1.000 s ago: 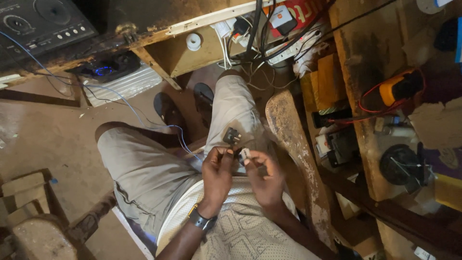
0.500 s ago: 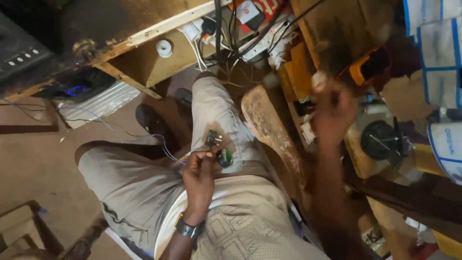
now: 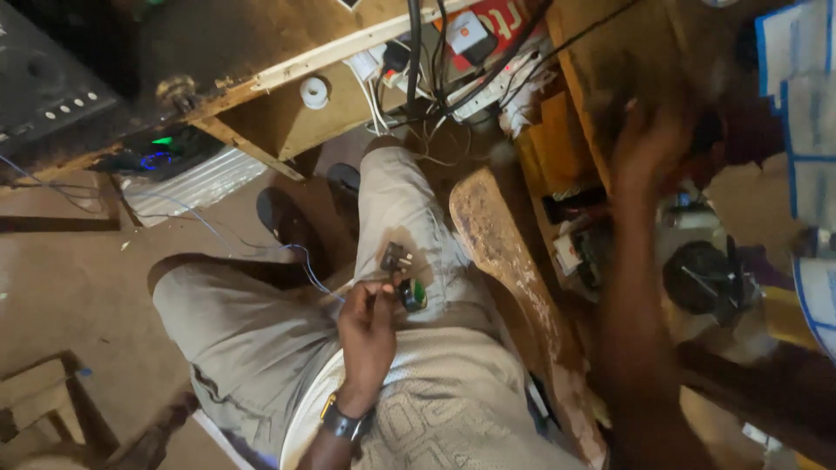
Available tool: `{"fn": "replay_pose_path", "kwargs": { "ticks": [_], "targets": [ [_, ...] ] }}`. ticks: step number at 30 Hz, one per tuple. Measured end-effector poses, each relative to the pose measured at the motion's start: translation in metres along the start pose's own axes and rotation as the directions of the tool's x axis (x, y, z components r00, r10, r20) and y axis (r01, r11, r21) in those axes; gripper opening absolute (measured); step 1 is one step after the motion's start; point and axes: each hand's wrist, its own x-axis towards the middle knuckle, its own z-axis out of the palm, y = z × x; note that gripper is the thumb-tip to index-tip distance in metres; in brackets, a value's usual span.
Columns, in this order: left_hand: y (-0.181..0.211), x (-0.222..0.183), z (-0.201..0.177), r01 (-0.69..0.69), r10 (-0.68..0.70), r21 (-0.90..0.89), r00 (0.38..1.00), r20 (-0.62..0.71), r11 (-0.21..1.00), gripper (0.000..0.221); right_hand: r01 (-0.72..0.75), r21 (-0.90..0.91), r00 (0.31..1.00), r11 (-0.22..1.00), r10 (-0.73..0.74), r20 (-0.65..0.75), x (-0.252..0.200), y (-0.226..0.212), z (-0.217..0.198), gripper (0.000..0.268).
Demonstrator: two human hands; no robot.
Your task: Repairing a portable radio by insulating wires with tape and opening the device casing for inspection.
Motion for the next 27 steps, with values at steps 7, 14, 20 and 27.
{"fn": "replay_pose_path", "kwargs": {
  "ticks": [7, 14, 20, 27],
  "targets": [
    [0.011, 0.002, 0.002, -0.018, 0.016, -0.075, 1.000, -0.025, 0.997, 0.019, -0.434, 0.544, 0.542, 0.718, -0.275, 0.794, -0.126, -0.232, -0.115, 0.036],
    [0.030, -0.003, -0.002, 0.135, -0.126, -0.378, 0.991, 0.049, 0.916, 0.013, -0.145, 0.602, 0.742, 0.786, -0.316, 0.592, -0.179, -0.250, -0.090, 0.014],
    [-0.007, 0.003, -0.002, 0.065, -0.085, -0.288, 0.995, -0.058, 0.956, 0.018, -0.065, 0.403, 0.753, 0.913, -0.220, 0.620, -0.123, -0.237, -0.117, 0.018],
    [-0.102, 0.027, -0.007, -0.116, 0.138, 0.123, 0.971, -0.195, 0.986, 0.022, 0.247, 0.156, 0.969, 0.956, -0.243, -0.041, 0.000, -0.215, -0.212, 0.023]
  ]
}}
